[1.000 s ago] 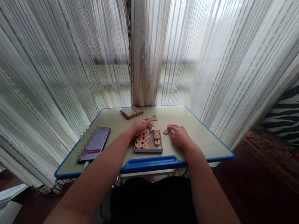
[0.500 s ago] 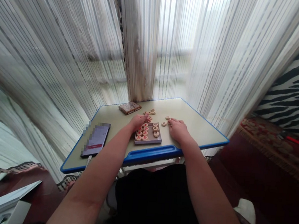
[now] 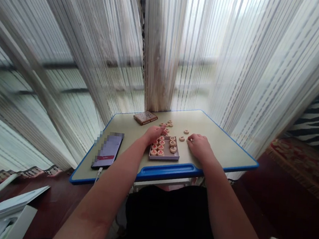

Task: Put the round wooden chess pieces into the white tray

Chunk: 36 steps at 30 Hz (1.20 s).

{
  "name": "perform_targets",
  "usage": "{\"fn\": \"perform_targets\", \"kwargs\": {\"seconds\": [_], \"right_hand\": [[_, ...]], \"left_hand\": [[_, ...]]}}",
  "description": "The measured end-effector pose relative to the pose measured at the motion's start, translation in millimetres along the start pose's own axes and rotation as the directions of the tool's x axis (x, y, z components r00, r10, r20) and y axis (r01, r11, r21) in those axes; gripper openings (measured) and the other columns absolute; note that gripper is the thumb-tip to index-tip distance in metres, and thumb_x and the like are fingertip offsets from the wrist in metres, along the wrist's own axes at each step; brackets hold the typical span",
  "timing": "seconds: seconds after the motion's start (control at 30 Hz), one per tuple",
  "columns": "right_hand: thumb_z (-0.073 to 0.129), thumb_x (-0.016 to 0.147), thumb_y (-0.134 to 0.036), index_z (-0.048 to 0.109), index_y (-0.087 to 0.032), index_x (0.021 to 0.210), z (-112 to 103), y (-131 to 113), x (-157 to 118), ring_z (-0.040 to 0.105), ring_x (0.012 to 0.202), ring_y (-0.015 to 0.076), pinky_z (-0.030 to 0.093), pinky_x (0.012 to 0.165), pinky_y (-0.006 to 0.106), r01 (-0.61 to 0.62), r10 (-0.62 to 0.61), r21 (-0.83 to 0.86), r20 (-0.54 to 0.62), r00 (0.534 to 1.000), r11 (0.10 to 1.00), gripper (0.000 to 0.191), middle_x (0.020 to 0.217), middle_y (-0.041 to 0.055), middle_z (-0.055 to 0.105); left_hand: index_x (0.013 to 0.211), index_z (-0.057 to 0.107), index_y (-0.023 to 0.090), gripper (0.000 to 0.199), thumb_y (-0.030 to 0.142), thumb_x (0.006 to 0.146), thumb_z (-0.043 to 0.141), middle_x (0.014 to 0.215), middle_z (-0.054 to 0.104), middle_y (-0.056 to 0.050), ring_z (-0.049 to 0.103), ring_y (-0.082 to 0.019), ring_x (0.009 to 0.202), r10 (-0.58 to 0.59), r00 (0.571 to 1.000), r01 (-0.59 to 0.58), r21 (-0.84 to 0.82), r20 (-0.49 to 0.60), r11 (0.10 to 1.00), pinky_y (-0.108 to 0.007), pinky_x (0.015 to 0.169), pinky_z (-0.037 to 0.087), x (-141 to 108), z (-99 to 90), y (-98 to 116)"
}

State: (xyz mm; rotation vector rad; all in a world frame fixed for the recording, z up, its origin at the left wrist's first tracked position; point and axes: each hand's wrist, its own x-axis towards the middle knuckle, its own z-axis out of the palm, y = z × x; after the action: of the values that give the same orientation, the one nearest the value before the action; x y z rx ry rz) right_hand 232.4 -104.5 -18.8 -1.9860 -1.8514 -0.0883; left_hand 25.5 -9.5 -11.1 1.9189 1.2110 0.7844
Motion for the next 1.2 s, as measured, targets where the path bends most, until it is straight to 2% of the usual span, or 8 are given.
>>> {"fn": "perform_targets", "kwargs": {"seconds": [0.1, 0.27, 0.57, 0.77, 1.03, 1.2], "right_hand": [[0.047, 0.086, -0.027, 0.064, -0.015, 0.100, 1.5, 1.2, 0.7, 0.055, 0.096, 0.0229, 0.036, 0.090, 0.034, 0.005, -0.005, 0.012, -0.010, 1.000, 1.000, 0.025, 0.101, 0.0109, 0.066], [0.050, 0.082, -0.025, 0.056, -0.011, 0.117, 0.9, 2.2, 2.7, 0.056, 0.096, 0.0223, 0.036, 0.091, 0.033, -0.042, 0.043, 0.089, -0.007, 0.999, 0.995, 0.038, 0.101, 0.0103, 0.067], [0.047, 0.086, -0.025, 0.064, -0.017, 0.105, -1.2, 2.2, 1.7, 0.056, 0.101, 0.0214, 0.034, 0.094, 0.034, 0.048, -0.050, 0.049, 0.033, 0.998, 0.998, 0.027, 0.109, 0.0096, 0.065], [0.048, 0.085, -0.023, 0.065, -0.019, 0.106, 1.1, 2.9, 1.4, 0.054, 0.105, 0.0223, 0.033, 0.094, 0.034, 0.046, -0.047, 0.038, 0.043, 0.998, 0.998, 0.028, 0.114, 0.0086, 0.064], [0.048, 0.083, -0.023, 0.062, -0.018, 0.109, -1.1, 1.0, 0.9, 0.054, 0.104, 0.0223, 0.033, 0.095, 0.034, 0.032, -0.035, 0.046, 0.049, 0.998, 0.998, 0.030, 0.112, 0.0086, 0.065], [0.049, 0.082, -0.023, 0.063, -0.017, 0.108, -1.1, 0.7, 0.4, 0.053, 0.105, 0.0225, 0.032, 0.095, 0.033, 0.029, -0.031, 0.029, 0.063, 0.998, 0.999, 0.030, 0.113, 0.0091, 0.064]], "left_hand": [[0.077, 0.073, 0.013, 0.059, 0.059, 0.081, 0.036, 0.102, 0.070, -0.011, 0.061, -0.022, 0.100, 0.009, 1.000, -0.009, 0.004, -0.002, 1.000, -0.032, 0.094, 0.040, 0.2, -0.3, -0.1], [0.078, 0.073, 0.013, 0.059, 0.059, 0.081, 0.037, 0.103, 0.070, -0.010, 0.062, -0.022, 0.097, 0.004, 1.000, -0.004, 0.033, -0.009, 0.999, -0.032, 0.094, 0.041, -0.5, -0.1, 0.1], [0.076, 0.073, 0.014, 0.057, 0.059, 0.080, 0.038, 0.097, 0.071, -0.009, 0.063, -0.022, 0.094, 0.009, 1.000, -0.009, 0.026, -0.009, 1.000, -0.032, 0.091, 0.042, -0.2, 1.3, -0.9], [0.076, 0.072, 0.013, 0.059, 0.058, 0.083, 0.035, 0.097, 0.071, -0.009, 0.062, -0.021, 0.094, 0.015, 1.000, -0.015, 0.032, 0.012, 0.999, -0.031, 0.089, 0.044, -2.9, 1.1, 1.6], [0.079, 0.071, 0.013, 0.059, 0.052, 0.087, 0.029, 0.101, 0.070, -0.011, 0.062, -0.022, 0.098, 0.039, 0.997, -0.036, 0.061, -0.063, 0.997, -0.033, 0.093, 0.042, 1.3, 0.7, -2.1], [0.084, 0.072, 0.012, 0.061, 0.051, 0.088, 0.025, 0.098, 0.071, -0.012, 0.062, -0.022, 0.097, 0.043, 0.994, -0.035, 0.086, -0.096, 0.996, -0.032, 0.090, 0.043, 3.8, 2.4, -4.3]]}}
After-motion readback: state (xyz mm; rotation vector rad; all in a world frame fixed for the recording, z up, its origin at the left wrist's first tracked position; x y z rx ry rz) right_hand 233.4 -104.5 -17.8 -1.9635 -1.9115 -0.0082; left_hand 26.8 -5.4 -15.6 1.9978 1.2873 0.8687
